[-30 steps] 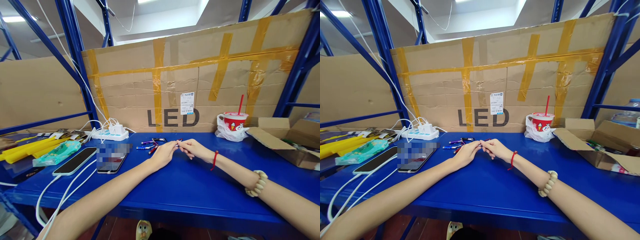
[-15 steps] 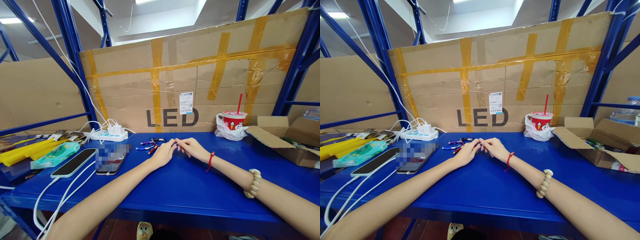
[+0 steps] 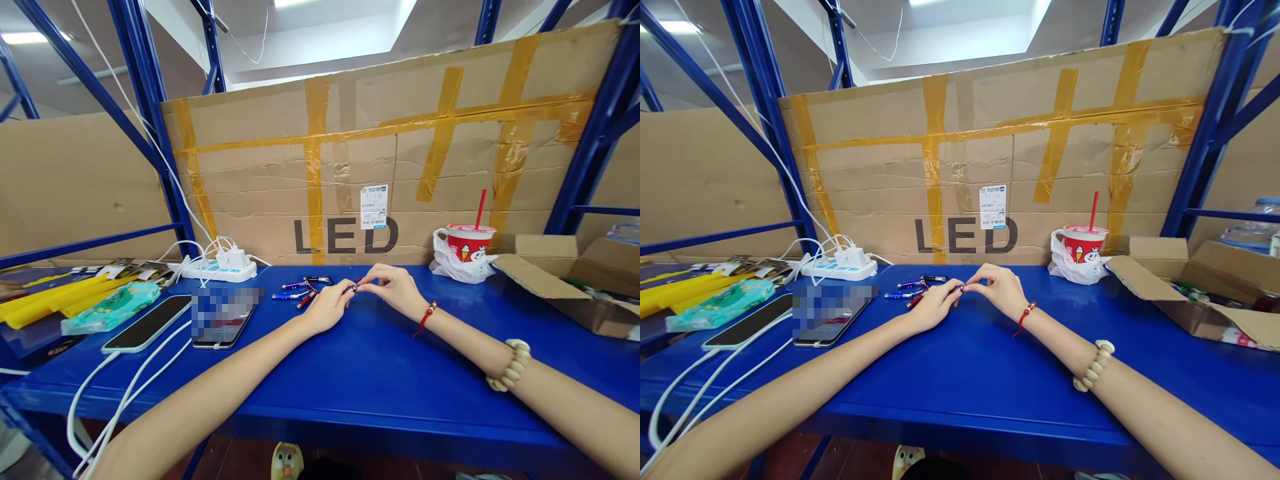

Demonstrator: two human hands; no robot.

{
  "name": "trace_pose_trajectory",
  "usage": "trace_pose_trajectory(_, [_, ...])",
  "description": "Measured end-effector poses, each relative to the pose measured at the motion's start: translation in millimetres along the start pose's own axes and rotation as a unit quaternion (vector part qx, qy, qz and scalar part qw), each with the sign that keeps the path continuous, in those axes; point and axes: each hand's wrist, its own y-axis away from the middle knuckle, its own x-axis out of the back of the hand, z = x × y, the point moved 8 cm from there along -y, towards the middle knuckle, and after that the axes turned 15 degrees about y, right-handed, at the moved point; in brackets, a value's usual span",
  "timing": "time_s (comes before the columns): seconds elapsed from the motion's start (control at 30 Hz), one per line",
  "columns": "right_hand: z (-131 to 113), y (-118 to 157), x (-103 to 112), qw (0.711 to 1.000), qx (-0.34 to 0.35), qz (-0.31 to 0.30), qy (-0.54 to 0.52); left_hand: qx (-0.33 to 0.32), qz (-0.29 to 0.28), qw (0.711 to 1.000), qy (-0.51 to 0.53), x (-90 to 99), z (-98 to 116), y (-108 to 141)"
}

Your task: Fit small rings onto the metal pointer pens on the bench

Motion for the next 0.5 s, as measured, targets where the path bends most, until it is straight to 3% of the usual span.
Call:
trace_pose_trajectory(0.17, [1, 0, -10, 0.995, 0.034, -0.078, -0.044, 0.005, -0.044, 0.999, -0.008, -6.8, 0, 3])
trace_pose_trajectory(0.33, [9, 6, -31, 0.97, -0.046, -0.179, -0.158, 0.003, -0.059, 0.998, -0.021, -7.8, 3, 5])
trace_pose_trajectory(0.5, [15, 14, -43, 0.94, -0.136, -0.25, -0.189, -0.001, -0.059, 0.998, -0.034, -6.2, 4, 6])
